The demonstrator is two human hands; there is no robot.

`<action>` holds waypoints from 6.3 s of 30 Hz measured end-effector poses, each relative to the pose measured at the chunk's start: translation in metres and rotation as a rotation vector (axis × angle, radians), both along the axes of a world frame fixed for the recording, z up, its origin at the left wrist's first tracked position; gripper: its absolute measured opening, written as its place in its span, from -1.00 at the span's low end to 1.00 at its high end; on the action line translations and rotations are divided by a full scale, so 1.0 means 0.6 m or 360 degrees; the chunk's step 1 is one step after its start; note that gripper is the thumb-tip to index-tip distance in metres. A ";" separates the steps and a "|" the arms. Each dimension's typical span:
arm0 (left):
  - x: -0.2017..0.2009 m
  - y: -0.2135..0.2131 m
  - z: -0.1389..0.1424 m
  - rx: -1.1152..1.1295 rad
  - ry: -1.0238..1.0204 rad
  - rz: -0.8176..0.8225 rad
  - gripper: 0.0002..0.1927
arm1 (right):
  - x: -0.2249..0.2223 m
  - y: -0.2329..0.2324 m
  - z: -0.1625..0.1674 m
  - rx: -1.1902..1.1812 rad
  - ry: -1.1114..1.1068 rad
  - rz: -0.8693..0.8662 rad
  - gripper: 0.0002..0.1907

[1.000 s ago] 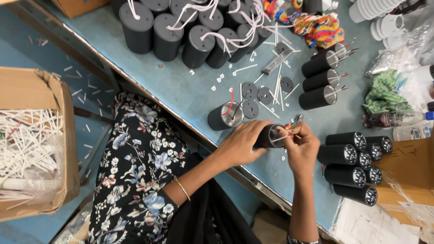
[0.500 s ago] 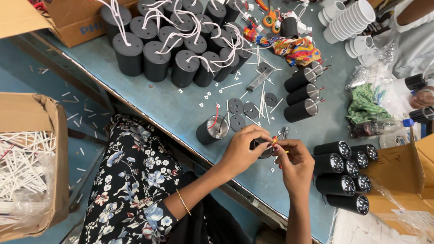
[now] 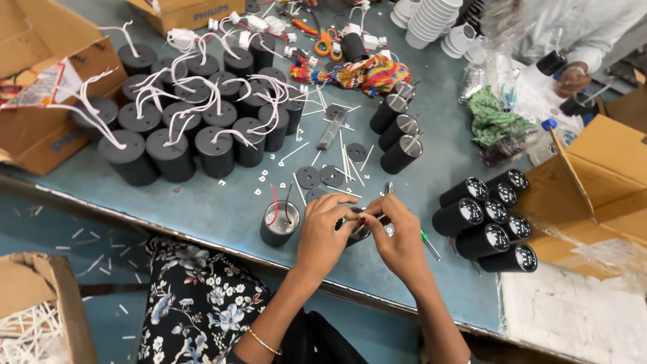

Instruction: The person sits at a factory workbench assembling cylindrical LED lamp fixtures. They thread white wires through black cylindrical housings, fit metal end pieces and caps onto the cylinders, and use pliers and a screwdriver to secure wire connections, placing finished units in a growing pile.

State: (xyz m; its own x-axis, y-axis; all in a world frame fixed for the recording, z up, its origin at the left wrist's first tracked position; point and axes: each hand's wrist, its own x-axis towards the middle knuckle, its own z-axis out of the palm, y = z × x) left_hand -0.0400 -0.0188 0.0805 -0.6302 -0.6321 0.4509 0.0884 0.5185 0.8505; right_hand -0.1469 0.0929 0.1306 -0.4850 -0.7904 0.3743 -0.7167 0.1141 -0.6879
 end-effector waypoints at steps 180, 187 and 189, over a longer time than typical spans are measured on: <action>0.087 -0.003 0.023 -0.0386 -0.0512 0.0475 -0.84 | 0.007 -0.062 0.024 0.0627 -0.0158 0.0392 -0.86; 0.015 -0.018 0.031 -0.0476 -0.1465 0.0219 -0.74 | 0.000 -0.052 0.011 0.0577 -0.0351 0.0532 -0.84; -0.007 -0.022 0.034 -0.0439 -0.1568 0.0119 -0.73 | -0.006 -0.045 0.006 0.0621 -0.0360 0.0469 -0.82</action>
State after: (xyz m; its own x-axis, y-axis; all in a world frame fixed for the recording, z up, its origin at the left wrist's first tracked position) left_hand -0.0445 -0.0320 0.1010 -0.7625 -0.6375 -0.1103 -0.6254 0.6826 0.3780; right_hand -0.1508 0.0658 0.1341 -0.2559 -0.9647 -0.0622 -0.5960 0.2081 -0.7755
